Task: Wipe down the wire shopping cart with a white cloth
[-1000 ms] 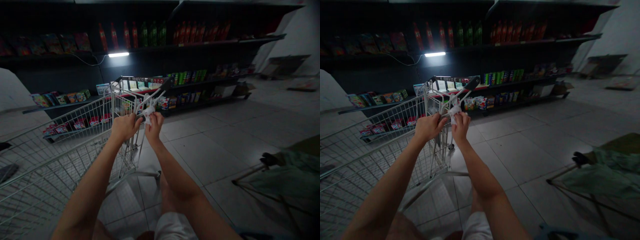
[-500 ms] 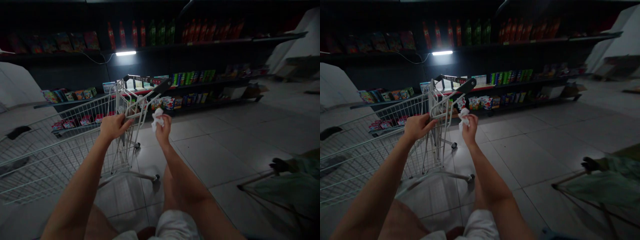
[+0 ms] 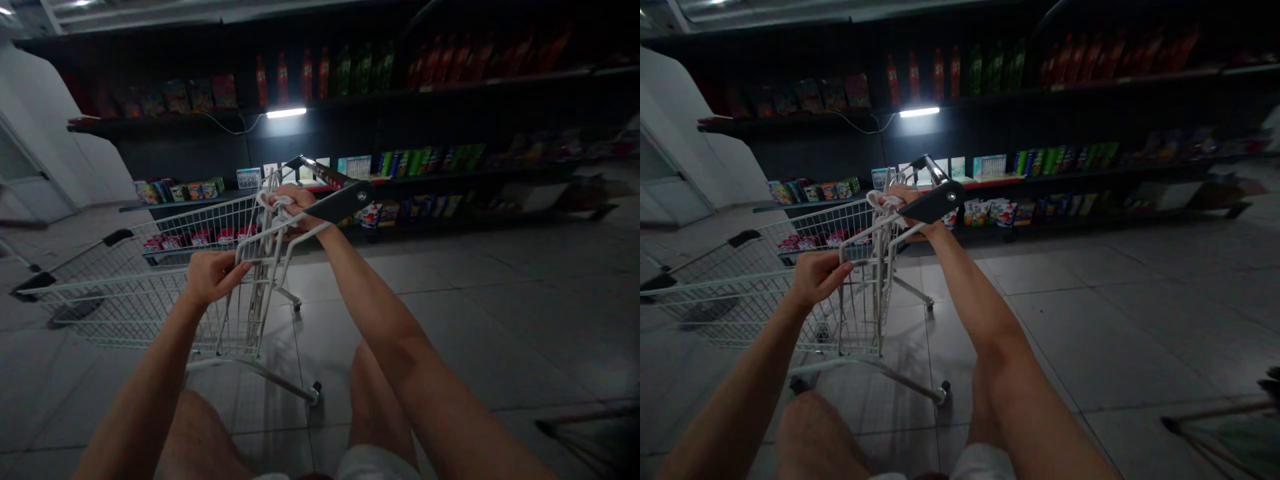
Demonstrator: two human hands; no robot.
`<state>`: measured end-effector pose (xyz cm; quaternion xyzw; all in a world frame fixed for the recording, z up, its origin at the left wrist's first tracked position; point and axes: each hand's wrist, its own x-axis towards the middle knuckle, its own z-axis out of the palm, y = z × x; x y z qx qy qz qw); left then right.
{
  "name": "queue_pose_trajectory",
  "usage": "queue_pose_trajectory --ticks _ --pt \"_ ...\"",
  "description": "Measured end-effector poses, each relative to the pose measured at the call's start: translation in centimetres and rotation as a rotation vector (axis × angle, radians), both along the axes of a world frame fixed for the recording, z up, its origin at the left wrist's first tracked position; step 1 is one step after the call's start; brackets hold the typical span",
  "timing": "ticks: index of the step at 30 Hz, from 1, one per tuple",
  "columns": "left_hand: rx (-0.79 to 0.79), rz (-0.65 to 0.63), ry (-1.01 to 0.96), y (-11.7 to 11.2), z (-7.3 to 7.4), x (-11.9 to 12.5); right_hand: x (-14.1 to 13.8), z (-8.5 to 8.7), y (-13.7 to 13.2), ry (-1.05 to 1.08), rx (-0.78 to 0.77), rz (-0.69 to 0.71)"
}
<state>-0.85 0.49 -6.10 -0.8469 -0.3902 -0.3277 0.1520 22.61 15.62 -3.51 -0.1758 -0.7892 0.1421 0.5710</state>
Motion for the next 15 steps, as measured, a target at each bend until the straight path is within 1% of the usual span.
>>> queue_pose_trajectory --ticks 2,4,5,6,7,9,11,12,13,14,15 --pt "0.009 -0.02 -0.017 -0.7 -0.1 -0.9 -0.2 1.5 -1.3 -0.08 0.057 0.113" --pt "0.021 -0.037 -0.027 -1.3 -0.3 -1.8 -0.3 2.9 -3.2 -0.216 0.142 0.258" --pt "0.03 -0.048 -0.031 -1.5 -0.4 -2.2 -0.3 3.5 -4.2 -0.291 0.179 0.305" --pt "0.043 -0.063 -0.037 -1.7 -0.5 -2.5 -0.4 4.0 -5.1 -0.366 0.205 0.315" --pt "0.059 -0.081 -0.045 -1.7 -0.6 -2.8 -0.5 4.5 -5.7 -0.422 0.215 0.283" --pt "0.09 -0.112 -0.061 -1.8 -0.8 -3.4 -0.9 5.0 -6.0 -0.463 0.184 0.131" --pt "0.118 -0.122 -0.07 -1.6 -1.0 -3.9 -1.4 5.1 -5.5 -0.443 0.127 -0.035" --pt "0.123 -0.113 -0.071 -1.4 -1.1 -4.2 -1.7 5.0 -5.1 -0.428 0.113 -0.091" --pt "0.122 -0.094 -0.075 -1.3 -1.2 -4.5 -1.9 4.9 -4.8 -0.419 0.118 -0.121" --pt "0.114 -0.066 -0.085 -1.1 -1.2 -4.8 -2.1 4.8 -4.5 -0.425 0.135 -0.119" --pt "0.097 -0.033 -0.101 -1.0 -1.3 -5.1 -2.2 4.6 -4.5 -0.429 0.156 -0.084"
